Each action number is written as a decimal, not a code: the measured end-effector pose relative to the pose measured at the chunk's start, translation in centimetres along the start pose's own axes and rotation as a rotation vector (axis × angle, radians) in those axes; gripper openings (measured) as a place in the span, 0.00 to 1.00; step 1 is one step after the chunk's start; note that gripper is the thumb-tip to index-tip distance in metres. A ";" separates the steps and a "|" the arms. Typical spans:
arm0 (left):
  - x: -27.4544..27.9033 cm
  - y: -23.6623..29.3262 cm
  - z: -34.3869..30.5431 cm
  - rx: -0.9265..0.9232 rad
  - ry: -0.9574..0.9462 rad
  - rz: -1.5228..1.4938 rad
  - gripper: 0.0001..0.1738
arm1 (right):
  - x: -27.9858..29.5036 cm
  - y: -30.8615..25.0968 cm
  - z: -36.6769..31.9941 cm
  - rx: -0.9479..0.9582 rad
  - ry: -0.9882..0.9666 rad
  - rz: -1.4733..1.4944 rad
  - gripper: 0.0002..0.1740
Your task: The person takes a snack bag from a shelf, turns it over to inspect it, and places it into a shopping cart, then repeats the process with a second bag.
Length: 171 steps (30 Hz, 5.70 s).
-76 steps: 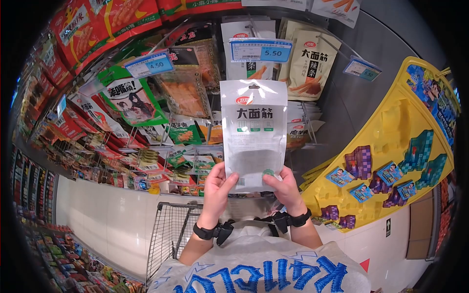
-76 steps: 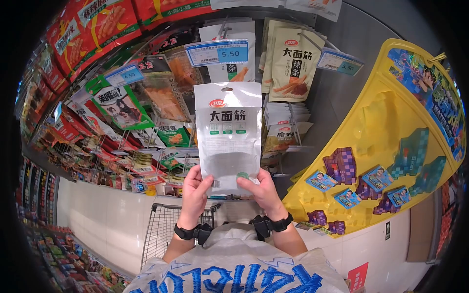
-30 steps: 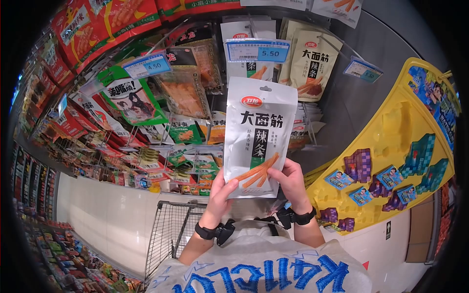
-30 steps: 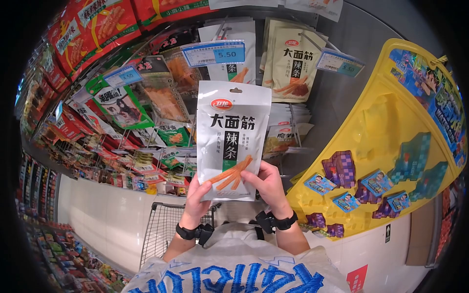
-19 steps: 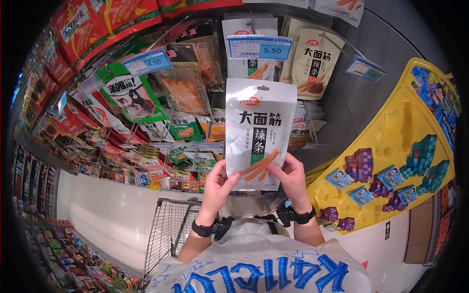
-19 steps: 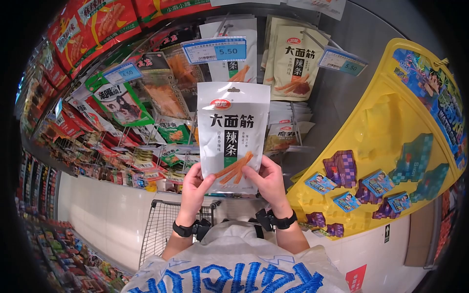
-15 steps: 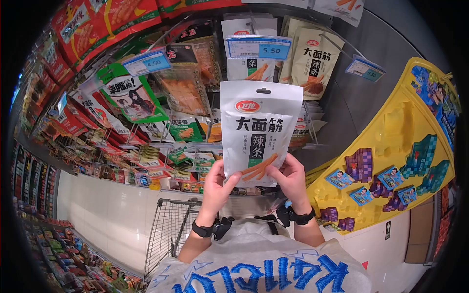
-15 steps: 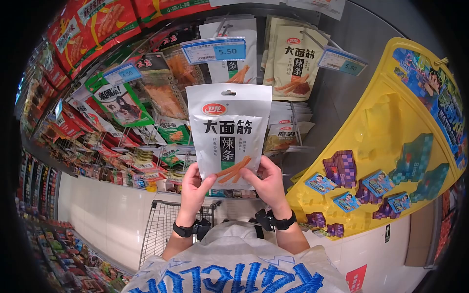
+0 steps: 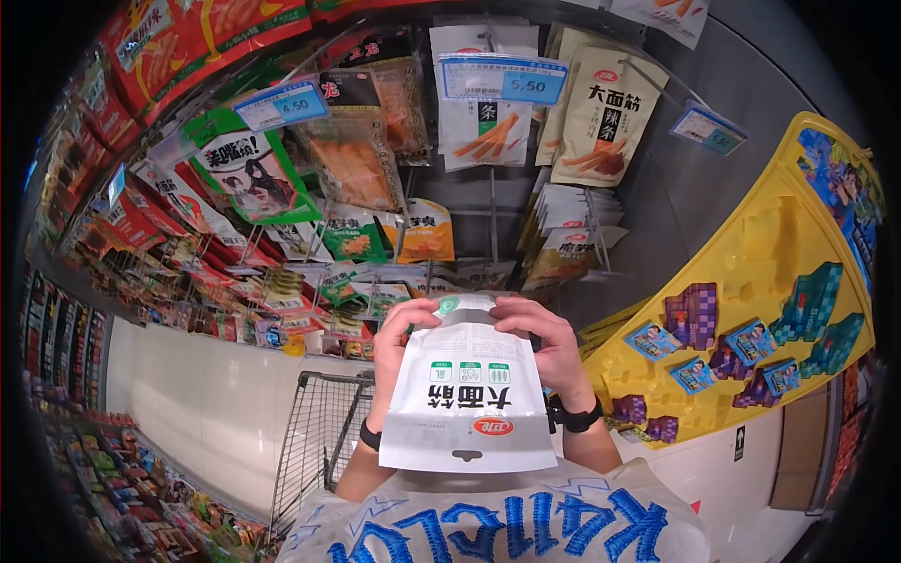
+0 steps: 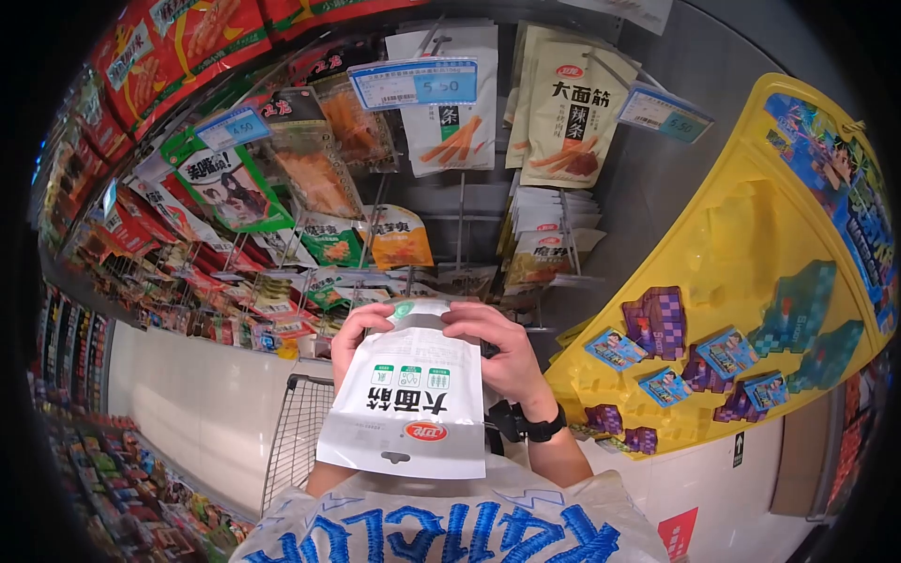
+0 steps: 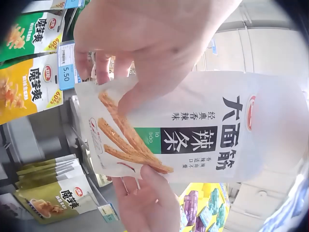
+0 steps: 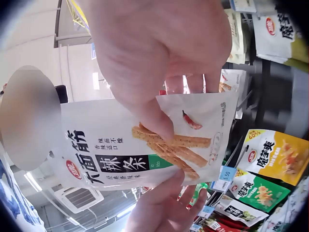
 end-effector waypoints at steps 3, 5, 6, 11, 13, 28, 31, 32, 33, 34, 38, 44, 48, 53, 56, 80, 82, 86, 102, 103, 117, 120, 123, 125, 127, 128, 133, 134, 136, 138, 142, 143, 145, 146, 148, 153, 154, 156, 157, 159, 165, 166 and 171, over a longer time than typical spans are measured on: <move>0.1 0.0 -0.2 -0.017 -0.017 0.040 0.18 | -0.2 0.0 -0.2 -0.031 -0.023 0.026 0.17; -0.1 0.8 -0.2 -0.014 -0.042 0.002 0.17 | -0.2 0.3 -0.4 -0.073 -0.027 0.081 0.19; 0.1 0.9 -0.1 -0.061 -0.101 0.021 0.16 | -0.3 0.3 -0.5 -0.073 -0.029 0.082 0.19; -0.7 -0.9 -0.6 0.151 -0.048 -0.060 0.09 | -0.6 0.6 -0.9 -0.149 0.094 0.217 0.18; -0.6 -1.6 -0.6 0.095 -0.105 -0.080 0.18 | -0.8 0.9 -1.3 -0.215 0.152 0.345 0.21; -0.5 0.1 -1.5 0.018 -0.231 -0.345 0.21 | 0.6 1.9 -1.7 -0.161 0.070 0.570 0.34; -0.7 -0.1 -1.7 0.043 -0.240 -0.524 0.33 | 0.2 1.3 -2.0 -0.238 0.027 0.821 0.51; -0.8 -0.2 -1.8 0.057 -0.244 -0.614 0.39 | 0.3 1.3 -2.0 -0.237 0.027 0.821 0.51; -0.7 -0.2 -1.7 0.049 -0.260 -0.630 0.49 | 0.3 1.3 -2.1 -0.232 0.020 0.839 0.55; -0.7 0.0 -1.8 0.050 -0.261 -0.630 0.49 | 0.3 1.3 -2.1 -0.226 0.013 0.858 0.60; -1.3 1.0 -1.8 0.043 -0.330 -0.766 0.58 | 0.1 0.7 -1.8 -0.190 -0.005 0.936 0.65; -2.1 2.2 -2.0 -0.030 -0.391 -0.840 0.66 | -0.1 -0.6 -2.0 -0.143 -0.110 1.068 0.69; -2.7 2.8 -1.9 -0.045 -0.471 -0.914 0.66 | -0.3 -0.4 -2.1 -0.101 -0.234 1.120 0.66; -3.1 3.5 -1.9 -0.047 -0.492 -0.935 0.67 | -0.2 -0.4 -2.2 0.031 -0.285 1.215 0.55; -3.5 3.3 -1.9 -0.030 -0.468 -0.902 0.66 | -0.3 0.2 -2.4 0.009 -0.267 1.201 0.53; -5.1 -1.5 -9.6 -0.109 -0.080 -0.902 0.48 | -3.8 5.6 -6.1 -0.150 -0.388 1.465 0.47; -3.8 -1.7 -11.3 -0.012 0.105 -0.879 0.49 | -5.1 6.1 -6.0 -0.219 -0.438 1.398 0.46; -1.5 -0.8 -15.3 0.042 0.257 -0.832 0.47 | -8.3 5.6 -6.0 -0.310 -0.556 1.364 0.39; 9.9 4.5 -37.6 0.023 0.426 -0.680 0.22 | -28.1 -6.1 -9.7 -0.415 -0.925 0.923 0.17; 10.5 3.9 -39.6 0.051 0.412 -0.695 0.25 | -29.4 -6.6 -10.2 -0.374 -0.951 0.832 0.18; 13.4 0.0 -55.6 -0.145 0.513 -1.077 0.48 | -42.6 -7.7 -10.3 -0.643 -0.734 0.643 0.21; 14.5 -2.7 -58.5 -0.293 0.854 -1.367 0.53 | -45.0 -6.3 -10.5 -0.674 -0.720 0.659 0.21; 15.7 -6.3 -61.3 -0.342 1.075 -1.368 0.45 | -48.0 -5.2 -10.9 -0.700 -0.774 0.650 0.19; 16.4 -8.4 -62.4 -0.272 1.157 -1.288 0.28 | -50.2 -4.2 -11.3 -0.712 -0.853 0.615 0.19; 17.1 -10.7 -62.8 -0.130 1.266 -1.180 0.25 | -52.1 -1.9 -11.8 -0.695 -0.935 0.519 0.18; 17.2 -11.9 -63.2 0.012 1.347 -1.074 0.22 | -52.9 -0.6 -12.1 -0.674 -0.963 0.458 0.18; 17.6 -21.3 -65.7 0.221 1.614 -0.981 0.21 | -58.4 7.4 -13.7 -0.683 -1.129 0.284 0.14; 17.7 -23.4 -66.0 0.244 1.630 -0.986 0.21 | -59.1 9.1 -14.1 -0.714 -1.173 0.176 0.14; 17.4 -26.5 -67.2 0.491 1.699 -0.777 0.20 | -61.1 13.3 -15.2 -0.731 -1.248 0.146 0.13; 16.7 -29.4 -67.6 0.586 1.707 -0.765 0.20 | -62.6 18.3 -17.4 -0.759 -1.307 0.121 0.13; 14.6 -37.2 -70.3 1.007 1.575 -0.774 0.23 | -67.0 25.6 -20.6 -0.848 -1.547 0.021 0.12; 14.0 -39.0 -70.8 1.070 1.578 -0.801 0.23 | -68.0 26.3 -21.0 -0.872 -1.584 -0.033 0.12; 15.7 -40.0 -70.0 1.156 1.665 -0.766 0.24 | -70.4 29.9 -22.6 -0.882 -1.610 -0.099 0.12; 14.8 -43.4 -71.5 1.124 1.618 -0.753 0.26 | -72.2 31.1 -22.8 -0.837 -1.594 -0.100 0.12; 16.3 -45.0 -71.9 1.198 1.573 -0.492 0.30 | -74.1 33.9 -23.7 -0.909 -1.569 -0.092 0.12; 20.0 -48.3 -70.9 1.180 1.504 -0.221 0.52 | -77.5 39.9 -25.5 -0.960 -1.559 -0.157 0.10; 21.3 -48.2 -70.3 1.254 1.369 -0.050 0.51 | -78.0 40.7 -25.9 -0.983 -1.556 -0.141 0.11; 22.0 -49.8 -70.1 1.310 1.323 -0.090 0.46 | -78.9 42.3 -26.8 -1.015 -1.549 -0.133 0.11; 22.4 -51.0 -70.6 1.327 1.318 -0.008 0.43 | -79.2 42.9 -27.2 -1.009 -1.456 -0.108 0.12; 22.9 -51.6 -70.7 1.396 1.330 0.090 0.37 | -79.3 44.4 -28.4 -0.985 -1.383 -0.039 0.12; 21.8 -54.0 -71.7 1.457 1.356 0.102 0.35 | -79.0 45.5 -30.2 -1.112 -1.288 0.045 0.14; 21.4 -54.4 -72.0 1.440 1.365 0.142 0.35 | -79.0 45.7 -30.4 -1.135 -1.288 0.041 0.14; 20.7 -54.9 -71.0 1.485 1.180 0.358 0.29 | -78.8 47.1 -30.4 -1.135 -1.253 -0.009 0.16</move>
Point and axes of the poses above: each hand's wrist, its own z-axis towards the middle knuckle, its own x-axis out of the back of the hand, y = z × x, the point moved 5 cm from there along z, towards the middle knuckle, and after that the axes turned 9 degrees about -y, right-handed, at the moved point
